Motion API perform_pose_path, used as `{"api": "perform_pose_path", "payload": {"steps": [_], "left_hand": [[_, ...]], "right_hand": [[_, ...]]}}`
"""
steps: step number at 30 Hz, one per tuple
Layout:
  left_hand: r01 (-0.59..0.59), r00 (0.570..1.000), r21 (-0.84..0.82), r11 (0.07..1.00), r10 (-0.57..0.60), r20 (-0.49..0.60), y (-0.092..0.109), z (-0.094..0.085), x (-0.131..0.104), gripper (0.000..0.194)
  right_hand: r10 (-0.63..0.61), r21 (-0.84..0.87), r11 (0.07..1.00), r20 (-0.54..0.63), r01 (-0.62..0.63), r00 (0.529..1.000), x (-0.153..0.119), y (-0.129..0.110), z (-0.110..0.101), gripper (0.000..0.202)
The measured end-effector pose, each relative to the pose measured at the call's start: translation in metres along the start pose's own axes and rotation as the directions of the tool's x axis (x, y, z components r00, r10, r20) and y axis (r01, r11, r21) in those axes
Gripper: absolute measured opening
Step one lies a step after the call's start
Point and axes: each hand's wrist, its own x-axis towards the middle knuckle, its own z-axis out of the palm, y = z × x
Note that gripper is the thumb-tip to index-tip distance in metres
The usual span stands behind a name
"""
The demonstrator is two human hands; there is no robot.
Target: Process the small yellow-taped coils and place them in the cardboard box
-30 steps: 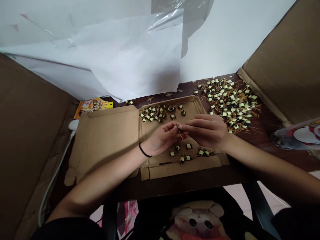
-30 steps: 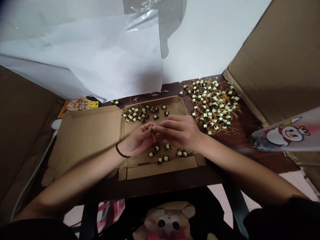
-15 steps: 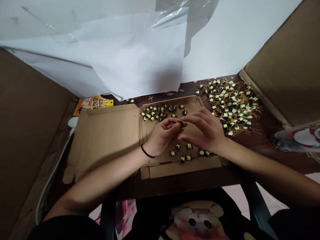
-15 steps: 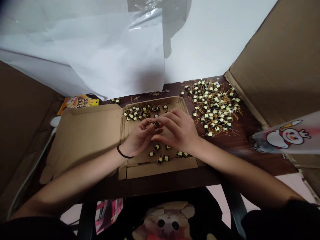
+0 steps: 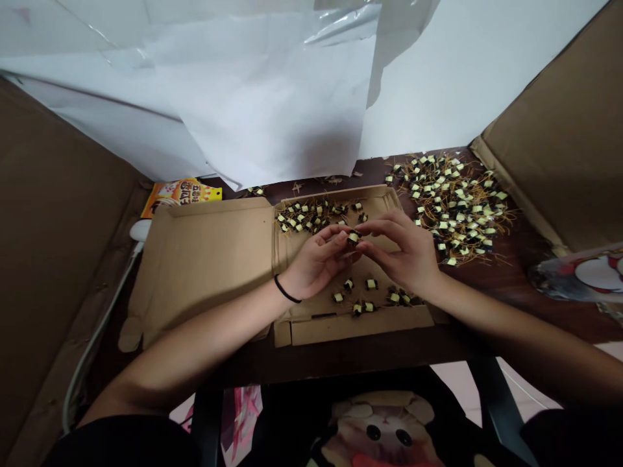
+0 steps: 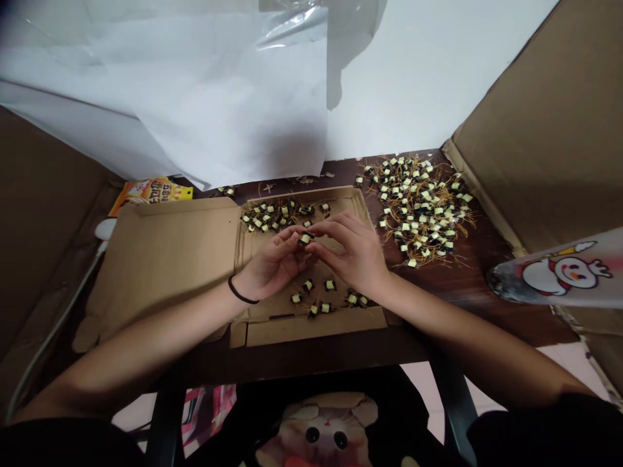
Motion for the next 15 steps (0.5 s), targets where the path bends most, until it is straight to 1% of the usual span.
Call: {"api": "perform_pose_path", "payload": {"steps": [6,9,15], "left_hand": [[0.013,1.0,-0.016,1.0,-0.013,0.009,0.0013,0.0011,-0.0013,0.018],[0.015,1.0,-0.02,1.0,-0.015,0.013,0.0018,0.0017,-0.0018,0.02],[0.003,1.0,0.04,0.999,-0.002,-0.007,0.0001,0.003,-0.0011,0.03]], "right_hand": [[-0.067,-0.026,0.998,-0.064,0.065,0.996,-0.0011,0.0014,0.0005,0.014],[-0.117,-0.067,0.992,-0.096,0.111,0.988,-0.0007,0.0015,0.0,0.012],[-0.117,-0.063,0.992,-0.045,0.114,0.992,0.0013,-0.0027,-0.003,0.019]]}}
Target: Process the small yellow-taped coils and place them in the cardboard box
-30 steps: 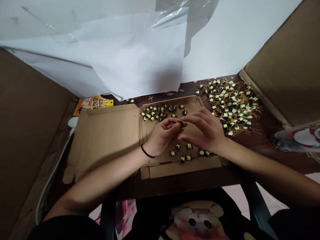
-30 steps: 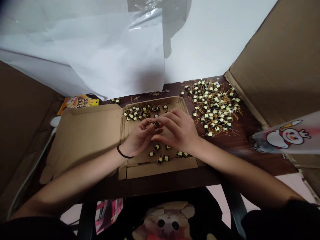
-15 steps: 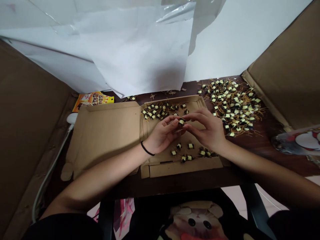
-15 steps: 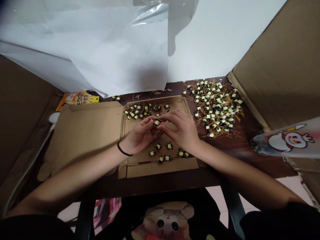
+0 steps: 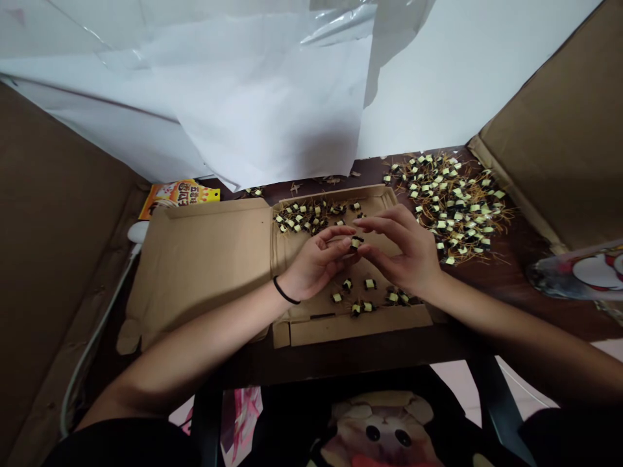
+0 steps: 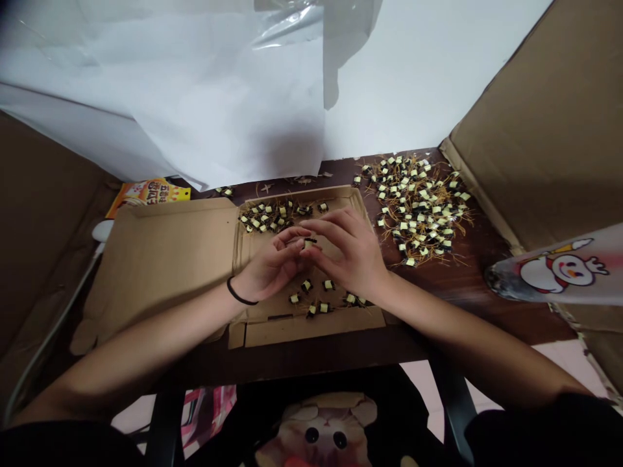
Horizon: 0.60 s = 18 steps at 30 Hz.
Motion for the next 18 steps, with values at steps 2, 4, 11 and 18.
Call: {"api": "perform_pose_path", "payload": {"steps": [2,4,11,18], "left_hand": [[-0.013,1.0,0.014,1.0,0.014,-0.015,-0.002,0.0,0.001,0.031],[-0.028,0.999,0.017,0.999,0.028,-0.033,-0.004,0.0,0.003,0.032],[-0.084,0.993,-0.007,0.996,0.083,-0.089,-0.005,0.002,0.004,0.035],[-0.049,0.996,-0.06,0.997,0.044,-0.074,-0.004,0.005,0.0,0.038]], "right_hand": [[-0.038,-0.044,0.998,-0.013,0.038,0.999,0.0,-0.001,0.001,0.017],[-0.112,-0.105,0.989,-0.044,0.107,0.993,-0.001,-0.001,0.003,0.013],[-0.386,-0.267,0.895,-0.067,0.356,0.92,-0.006,-0.001,0.01,0.011],[-0.455,-0.249,0.863,-0.002,0.44,0.891,-0.005,-0.001,0.008,0.013]]}}
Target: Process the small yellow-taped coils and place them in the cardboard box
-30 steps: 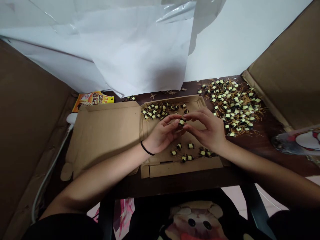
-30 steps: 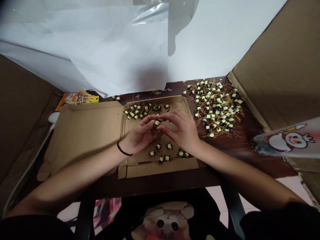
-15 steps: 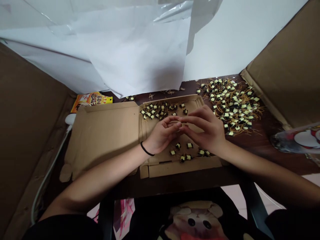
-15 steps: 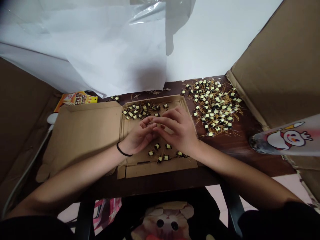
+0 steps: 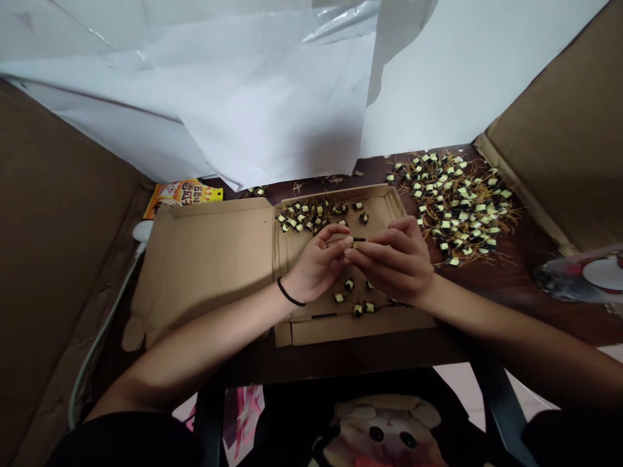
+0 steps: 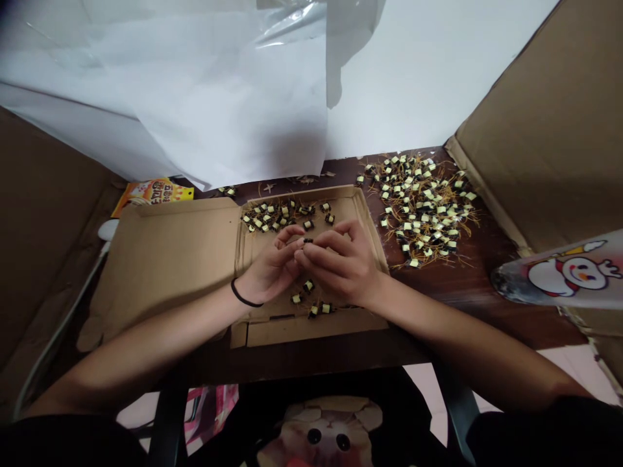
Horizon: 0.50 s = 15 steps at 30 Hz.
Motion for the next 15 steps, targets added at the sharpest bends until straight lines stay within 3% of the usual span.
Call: {"api": "perform_pose_path", "payload": {"steps": [3,6,8,11,15], "left_hand": [[0.055,0.998,-0.012,0.998,-0.055,0.036,0.0027,0.0001,-0.0013,0.037],[0.112,0.991,-0.027,0.993,-0.11,0.073,0.0065,0.0002,-0.0023,0.028],[0.118,0.99,-0.052,0.992,-0.114,0.081,0.0082,0.0001,-0.0028,0.023],[0.104,0.99,-0.054,0.993,-0.098,0.102,0.0084,-0.001,-0.0031,0.021],[0.098,0.989,-0.034,0.995,-0.094,0.113,0.0067,-0.0032,-0.0027,0.021]], "right_hand": [[-0.074,0.066,0.995,0.037,0.072,0.997,0.0028,-0.0002,-0.0036,0.018],[-0.114,0.082,0.991,0.082,0.107,0.99,0.0034,-0.0006,-0.0071,0.01],[-0.001,0.054,0.999,0.044,-0.002,0.999,0.0026,0.0005,-0.008,0.01],[0.222,0.034,0.974,-0.003,-0.222,0.975,0.0003,0.0042,-0.0058,0.036],[0.267,0.026,0.963,0.047,-0.268,0.963,-0.0028,0.0082,0.0004,0.028]]}}
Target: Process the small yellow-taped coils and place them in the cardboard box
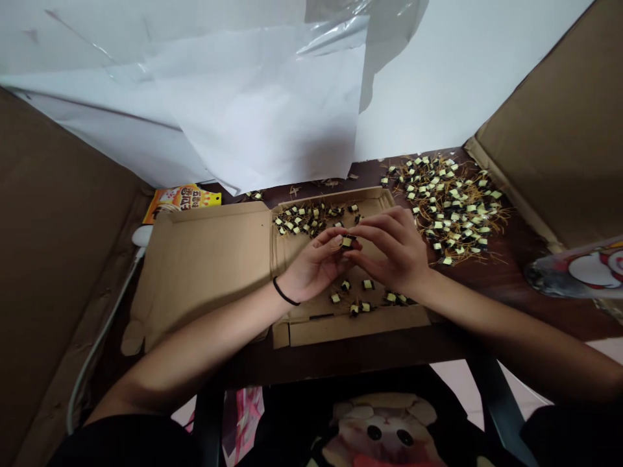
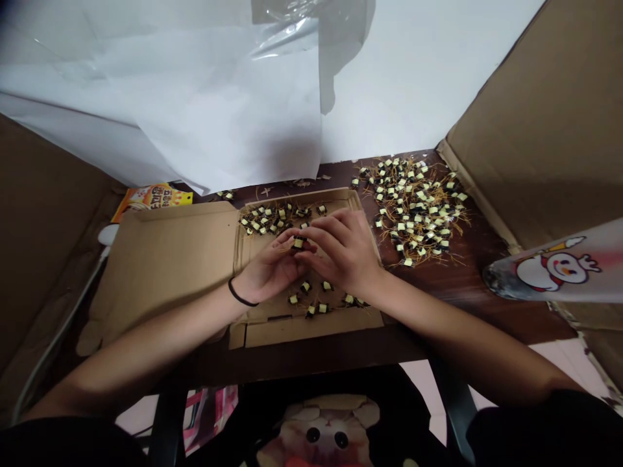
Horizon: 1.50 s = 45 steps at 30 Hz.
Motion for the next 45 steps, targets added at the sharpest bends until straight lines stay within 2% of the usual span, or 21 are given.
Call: {"api": "perform_pose_path", "payload": {"steps": [5,12,17,24,27,29,30,31,32,33,35,40,45], "left_hand": [[-0.01,1.0,0.043,0.999,0.011,-0.021,-0.001,-0.003,0.002,0.023],[-0.029,0.995,0.08,0.996,0.036,-0.095,0.003,0.001,0.002,0.022],[-0.137,0.985,0.197,0.971,0.154,-0.078,0.003,0.007,0.001,0.033],[-0.24,0.942,0.396,0.886,0.312,-0.128,-0.005,0.002,0.001,0.025],[-0.248,0.93,0.441,0.862,0.34,-0.142,-0.005,0.001,0.001,0.025],[-0.224,0.924,0.454,0.862,0.336,-0.182,-0.003,0.001,0.0,0.026],[-0.223,0.921,0.453,0.863,0.339,-0.191,-0.002,0.001,0.0,0.028],[-0.22,0.919,0.455,0.863,0.339,-0.2,-0.002,0.001,0.001,0.028],[-0.221,0.918,0.457,0.862,0.342,-0.201,-0.001,0.001,0.001,0.028],[-0.222,0.918,0.459,0.86,0.343,-0.2,-0.001,0.001,0.001,0.028],[-0.213,0.923,0.457,0.864,0.331,-0.197,-0.001,0.0,0.002,0.028],[-0.216,0.927,0.456,0.864,0.328,-0.184,-0.001,0.0,0.002,0.026],[-0.229,0.932,0.474,0.85,0.333,-0.146,-0.001,-0.003,0.003,0.027]], "right_hand": [[-0.018,0.013,1.0,-0.007,0.018,1.0,-0.001,0.001,0.002,0.022],[-0.025,-0.092,0.995,0.015,0.026,1.0,0.001,0.002,-0.001,0.02],[0.009,-0.143,0.99,0.081,0.003,0.997,-0.001,0.002,0.001,0.016],[0.045,-0.101,0.994,0.115,-0.033,0.992,-0.003,0.004,0.003,0.014],[0.107,0.073,0.99,0.148,-0.119,0.983,-0.001,0.005,0.003,0.017],[0.235,0.253,0.92,0.252,-0.299,0.939,0.002,0.006,0.002,0.023],[0.324,0.314,0.847,0.332,-0.428,0.886,0.003,0.008,0.002,0.025],[0.395,0.358,0.752,0.426,-0.553,0.814,0.004,0.009,0.002,0.026],[0.432,0.395,0.657,0.502,-0.642,0.75,0.005,0.011,0.002,0.025],[0.454,0.403,0.582,0.559,-0.706,0.694,0.006,0.012,0.002,0.025],[0.477,0.401,0.496,0.615,-0.77,0.628,0.007,0.015,0.002,0.027],[0.494,0.386,0.438,0.652,-0.812,0.576,0.011,0.015,0.001,0.025],[0.486,0.395,0.43,0.657,-0.812,0.577,0.013,0.013,-0.001,0.027]]}}
